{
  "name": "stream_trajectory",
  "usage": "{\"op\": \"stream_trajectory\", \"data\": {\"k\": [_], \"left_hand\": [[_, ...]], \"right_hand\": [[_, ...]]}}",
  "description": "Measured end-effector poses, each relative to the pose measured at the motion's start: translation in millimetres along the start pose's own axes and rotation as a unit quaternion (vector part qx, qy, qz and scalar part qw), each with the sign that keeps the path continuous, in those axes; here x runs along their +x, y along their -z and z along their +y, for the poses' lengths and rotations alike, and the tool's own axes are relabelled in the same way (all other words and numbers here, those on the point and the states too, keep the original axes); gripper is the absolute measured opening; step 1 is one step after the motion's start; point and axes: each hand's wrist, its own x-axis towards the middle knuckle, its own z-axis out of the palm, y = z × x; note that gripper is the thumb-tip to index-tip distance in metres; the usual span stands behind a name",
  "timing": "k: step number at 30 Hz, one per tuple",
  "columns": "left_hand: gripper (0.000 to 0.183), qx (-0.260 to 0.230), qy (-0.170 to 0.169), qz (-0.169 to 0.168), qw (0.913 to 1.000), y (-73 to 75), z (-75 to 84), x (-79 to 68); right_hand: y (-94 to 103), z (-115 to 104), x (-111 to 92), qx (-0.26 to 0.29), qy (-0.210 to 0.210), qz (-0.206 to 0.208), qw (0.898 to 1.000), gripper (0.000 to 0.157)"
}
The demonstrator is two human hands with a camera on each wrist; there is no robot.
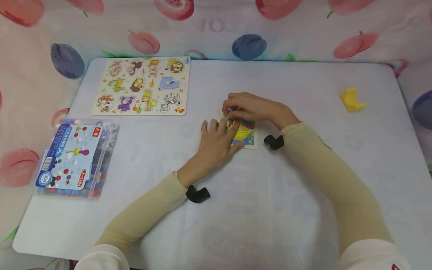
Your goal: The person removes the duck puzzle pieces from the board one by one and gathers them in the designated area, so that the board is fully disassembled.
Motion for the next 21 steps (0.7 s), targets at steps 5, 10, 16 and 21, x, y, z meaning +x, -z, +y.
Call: {"op": "stream_trajectory", "data": {"k": [5,10,16,21], "left_hand": [[0.069,-0.014,-0.004,0.002,0.9999,1.1,-2.4,-2.6],[0.069,-0.012,-0.009,-0.003,0.9999,0.9,-5.8,-7.7],[0.067,0.000,-0.014,0.011,0.9998,-0.4,-4.0,-7.3],[0.067,0.008,-0.020,0.018,0.9996,-2.4,-2.4,-7.0]], "right_hand": [[0.8,1.2,-1.9,0.039,-0.018,-0.009,0.999,0.010],[0.9,-2.0,-4.7,0.041,-0.056,-0.013,0.998,0.010],[-1.2,-10.0,-7.8,0.064,-0.130,-0.010,0.989,0.013],[-7.2,-11.4,-6.4,0.148,-0.201,-0.002,0.968,0.019]]}}
